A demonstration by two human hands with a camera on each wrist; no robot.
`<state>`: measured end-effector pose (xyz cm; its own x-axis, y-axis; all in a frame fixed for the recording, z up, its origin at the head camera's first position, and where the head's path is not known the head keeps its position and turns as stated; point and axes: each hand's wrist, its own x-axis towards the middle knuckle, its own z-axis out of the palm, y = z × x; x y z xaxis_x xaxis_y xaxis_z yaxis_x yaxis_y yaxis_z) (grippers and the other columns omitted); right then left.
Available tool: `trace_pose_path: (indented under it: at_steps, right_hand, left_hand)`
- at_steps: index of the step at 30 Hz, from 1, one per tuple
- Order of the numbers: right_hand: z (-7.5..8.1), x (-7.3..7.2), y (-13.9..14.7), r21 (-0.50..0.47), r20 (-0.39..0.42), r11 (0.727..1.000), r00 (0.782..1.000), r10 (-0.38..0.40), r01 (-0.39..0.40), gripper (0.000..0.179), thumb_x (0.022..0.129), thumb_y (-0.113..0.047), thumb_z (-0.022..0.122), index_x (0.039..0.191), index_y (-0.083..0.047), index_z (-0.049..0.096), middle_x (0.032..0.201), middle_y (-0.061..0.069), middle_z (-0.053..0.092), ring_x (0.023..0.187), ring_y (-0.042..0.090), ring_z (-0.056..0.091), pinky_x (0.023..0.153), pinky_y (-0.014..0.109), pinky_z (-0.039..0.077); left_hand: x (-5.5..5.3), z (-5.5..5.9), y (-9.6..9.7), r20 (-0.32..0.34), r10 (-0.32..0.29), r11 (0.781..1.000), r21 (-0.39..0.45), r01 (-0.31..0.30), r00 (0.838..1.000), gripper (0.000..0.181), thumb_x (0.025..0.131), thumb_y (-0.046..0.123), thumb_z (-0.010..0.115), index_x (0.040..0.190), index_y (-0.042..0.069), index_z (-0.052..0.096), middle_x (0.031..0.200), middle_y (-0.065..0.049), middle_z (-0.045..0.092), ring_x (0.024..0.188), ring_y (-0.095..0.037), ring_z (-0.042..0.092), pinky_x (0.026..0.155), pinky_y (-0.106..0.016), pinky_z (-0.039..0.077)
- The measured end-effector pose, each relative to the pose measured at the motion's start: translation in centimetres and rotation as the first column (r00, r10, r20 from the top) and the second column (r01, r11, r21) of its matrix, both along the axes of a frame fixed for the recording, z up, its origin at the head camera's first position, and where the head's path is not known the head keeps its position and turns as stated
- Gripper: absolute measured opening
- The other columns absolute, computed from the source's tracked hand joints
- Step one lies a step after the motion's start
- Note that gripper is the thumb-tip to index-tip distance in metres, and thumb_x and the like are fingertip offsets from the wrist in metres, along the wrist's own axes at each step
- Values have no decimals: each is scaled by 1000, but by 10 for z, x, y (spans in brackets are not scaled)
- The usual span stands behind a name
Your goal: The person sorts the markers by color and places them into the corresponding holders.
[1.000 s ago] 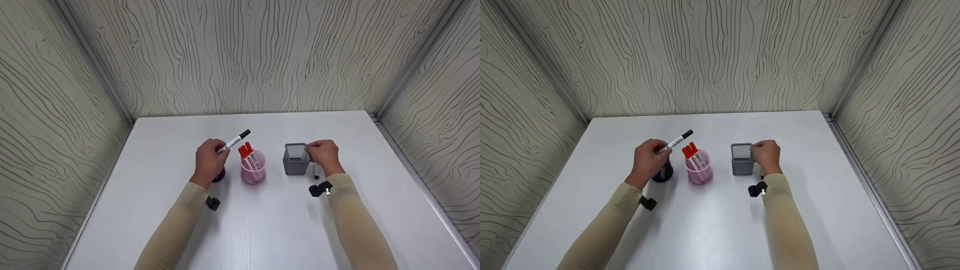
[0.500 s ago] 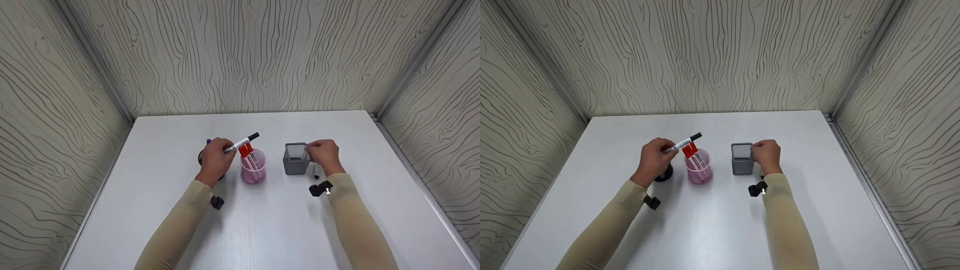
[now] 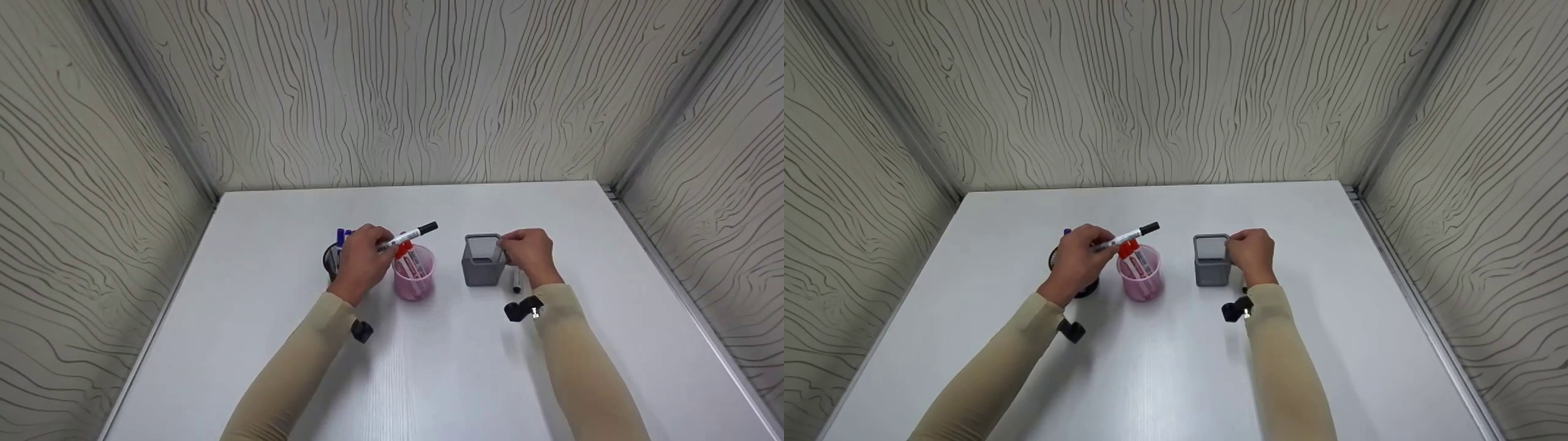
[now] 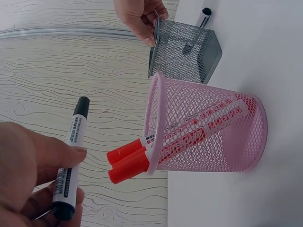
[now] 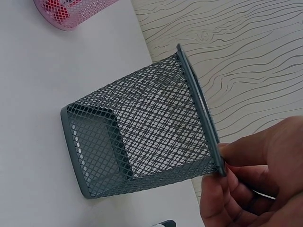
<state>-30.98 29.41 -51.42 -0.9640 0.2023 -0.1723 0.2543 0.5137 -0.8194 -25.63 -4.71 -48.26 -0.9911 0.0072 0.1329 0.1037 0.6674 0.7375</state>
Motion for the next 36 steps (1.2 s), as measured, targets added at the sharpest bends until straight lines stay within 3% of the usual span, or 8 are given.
trace_pose_path:
  at_steps: [8, 23, 30, 36]
  right_hand:
    - [0, -2, 1, 28, -17, 1000, 1000, 3, -2, 33, 104, -18, 75, 125, 6, 83, 85, -4, 80, 69, 1, 68, 66, 17, 57]
    - [1, -1, 1, 25, -9, 1000, 1000, 3, -3, 32, 104, -18, 75, 125, 6, 83, 94, 3, 83, 70, 2, 67, 66, 18, 57]
    - [-1, -2, 1, 11, -31, 1000, 1000, 0, 0, 32, 103, -17, 75, 123, 7, 83, 80, -7, 77, 67, 0, 66, 64, 17, 57]
    - [-1, 0, 1, -7, -28, 1000, 1000, 5, -6, 32, 104, -16, 76, 125, 8, 82, 92, 0, 81, 71, 2, 67, 66, 17, 60]
  left_hand:
    - [3, 4, 9, -3, -48, 999, -5, 48, 999, 17, 104, 12, 86, 121, 7, 85, 115, -9, 77, 112, -25, 74, 107, -44, 67]
    - [0, 3, 25, -60, -142, 987, -82, 137, 988, 16, 104, 8, 83, 119, 5, 85, 113, -10, 79, 107, -24, 72, 103, -45, 66]
    - [-3, 4, 35, -42, -185, 978, -106, 179, 982, 16, 105, 8, 81, 121, 5, 85, 114, -9, 79, 107, -23, 71, 104, -43, 66]
    - [-4, 3, 45, -24, -192, 973, -132, 187, 981, 16, 105, 7, 82, 121, 6, 85, 113, -7, 78, 108, -21, 71, 104, -40, 65]
